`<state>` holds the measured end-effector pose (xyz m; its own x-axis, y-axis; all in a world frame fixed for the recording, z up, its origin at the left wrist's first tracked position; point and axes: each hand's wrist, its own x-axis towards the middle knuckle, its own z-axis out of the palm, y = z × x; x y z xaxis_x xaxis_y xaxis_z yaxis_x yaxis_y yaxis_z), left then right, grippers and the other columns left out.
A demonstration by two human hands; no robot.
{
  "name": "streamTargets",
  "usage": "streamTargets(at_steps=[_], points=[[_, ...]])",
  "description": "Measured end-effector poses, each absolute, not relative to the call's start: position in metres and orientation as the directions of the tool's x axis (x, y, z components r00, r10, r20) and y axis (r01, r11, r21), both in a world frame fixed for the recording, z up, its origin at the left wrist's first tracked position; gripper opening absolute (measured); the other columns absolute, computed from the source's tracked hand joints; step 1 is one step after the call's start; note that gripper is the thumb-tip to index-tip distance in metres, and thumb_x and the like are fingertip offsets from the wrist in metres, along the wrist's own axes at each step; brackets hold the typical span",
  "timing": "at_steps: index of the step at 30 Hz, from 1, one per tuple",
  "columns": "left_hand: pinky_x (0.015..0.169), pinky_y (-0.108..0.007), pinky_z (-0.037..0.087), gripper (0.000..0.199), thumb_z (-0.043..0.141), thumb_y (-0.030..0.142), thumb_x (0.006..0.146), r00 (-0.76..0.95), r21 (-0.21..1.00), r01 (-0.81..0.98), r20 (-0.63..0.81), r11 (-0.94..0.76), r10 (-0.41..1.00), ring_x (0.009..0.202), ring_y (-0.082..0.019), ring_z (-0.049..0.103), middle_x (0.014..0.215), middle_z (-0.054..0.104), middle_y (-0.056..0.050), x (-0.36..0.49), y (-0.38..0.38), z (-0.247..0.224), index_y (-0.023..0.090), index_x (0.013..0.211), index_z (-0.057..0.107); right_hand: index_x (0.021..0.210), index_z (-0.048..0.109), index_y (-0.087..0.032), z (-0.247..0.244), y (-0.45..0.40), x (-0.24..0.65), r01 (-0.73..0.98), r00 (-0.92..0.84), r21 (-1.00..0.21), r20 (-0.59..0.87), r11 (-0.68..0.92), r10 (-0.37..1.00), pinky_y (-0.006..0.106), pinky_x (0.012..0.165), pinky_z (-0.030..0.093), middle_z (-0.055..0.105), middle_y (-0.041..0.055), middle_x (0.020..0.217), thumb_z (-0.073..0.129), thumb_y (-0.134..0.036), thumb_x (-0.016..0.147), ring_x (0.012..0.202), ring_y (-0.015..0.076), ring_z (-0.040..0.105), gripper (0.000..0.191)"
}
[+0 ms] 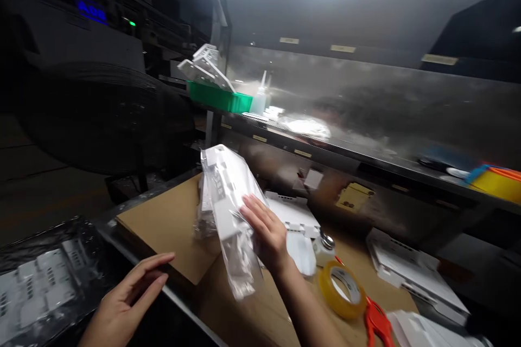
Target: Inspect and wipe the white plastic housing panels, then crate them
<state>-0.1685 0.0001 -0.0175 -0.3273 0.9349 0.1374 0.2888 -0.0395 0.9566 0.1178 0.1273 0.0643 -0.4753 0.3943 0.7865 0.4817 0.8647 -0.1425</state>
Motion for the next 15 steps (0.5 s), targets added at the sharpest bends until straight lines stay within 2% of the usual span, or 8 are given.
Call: streamTargets(at_steps=[2,4,7,11,15], points=[[0.096,-0.022,0.056,0.056,0.073,0.068,0.078,-0.432,0.977,0.207,0.045,0.050,0.901,0.114,-0.024,0.070,0.130,0.073,-0.001,-0.213,-0.018,-0.048,0.034,0.123,0.071,0.137,0.064,-0.033,0.069,0.174,0.075,0.435,-0.558,-0.123,0.740,0.892,0.374,0.045,0.122,0.044,0.064,0.0002,0.147,0.049,-0.021,0.106,0.141,0.0216,0.056,0.037],[0.103,-0.030,0.055,0.057,0.073,0.067,0.078,-0.498,0.977,0.185,0.002,0.104,0.867,0.118,-0.027,0.068,0.137,0.069,-0.001,-0.246,-0.038,-0.073,0.034,0.125,0.069,0.139,0.064,-0.035,0.064,0.210,0.041,0.420,-0.628,-0.134,0.671,0.897,0.394,0.042,0.123,0.044,0.063,-0.0033,0.148,0.051,-0.018,0.105,0.141,0.0221,0.056,0.041],[0.107,-0.040,0.054,0.060,0.073,0.071,0.076,-0.564,0.973,0.132,-0.081,0.187,0.822,0.117,-0.031,0.068,0.134,0.070,-0.005,-0.273,-0.059,-0.086,0.032,0.123,0.070,0.139,0.065,-0.034,0.046,0.235,0.015,0.450,-0.685,-0.190,0.554,0.873,0.474,0.051,0.122,0.044,0.063,-0.0018,0.147,0.053,-0.010,0.099,0.140,0.0281,0.057,0.048],[0.099,-0.044,0.058,0.065,0.071,0.073,0.075,-0.537,0.972,0.131,-0.097,0.196,0.838,0.103,-0.033,0.072,0.106,0.078,-0.011,-0.279,-0.067,-0.074,0.023,0.118,0.071,0.141,0.064,-0.031,0.036,0.238,0.013,0.511,-0.708,-0.297,0.387,0.807,0.591,0.061,0.123,0.036,0.058,0.0044,0.153,0.058,-0.006,0.088,0.147,0.0352,0.048,0.060],[0.093,-0.042,0.059,0.051,0.072,0.061,0.079,-0.572,0.981,0.114,-0.062,0.154,0.818,0.095,-0.027,0.071,0.122,0.073,-0.012,-0.273,-0.072,-0.068,0.024,0.113,0.073,0.147,0.059,-0.031,0.058,0.251,0.017,0.548,-0.742,-0.423,0.151,0.721,0.653,0.075,0.121,0.023,0.044,0.0093,0.163,0.071,-0.019,0.076,0.155,0.0450,0.028,0.073]])
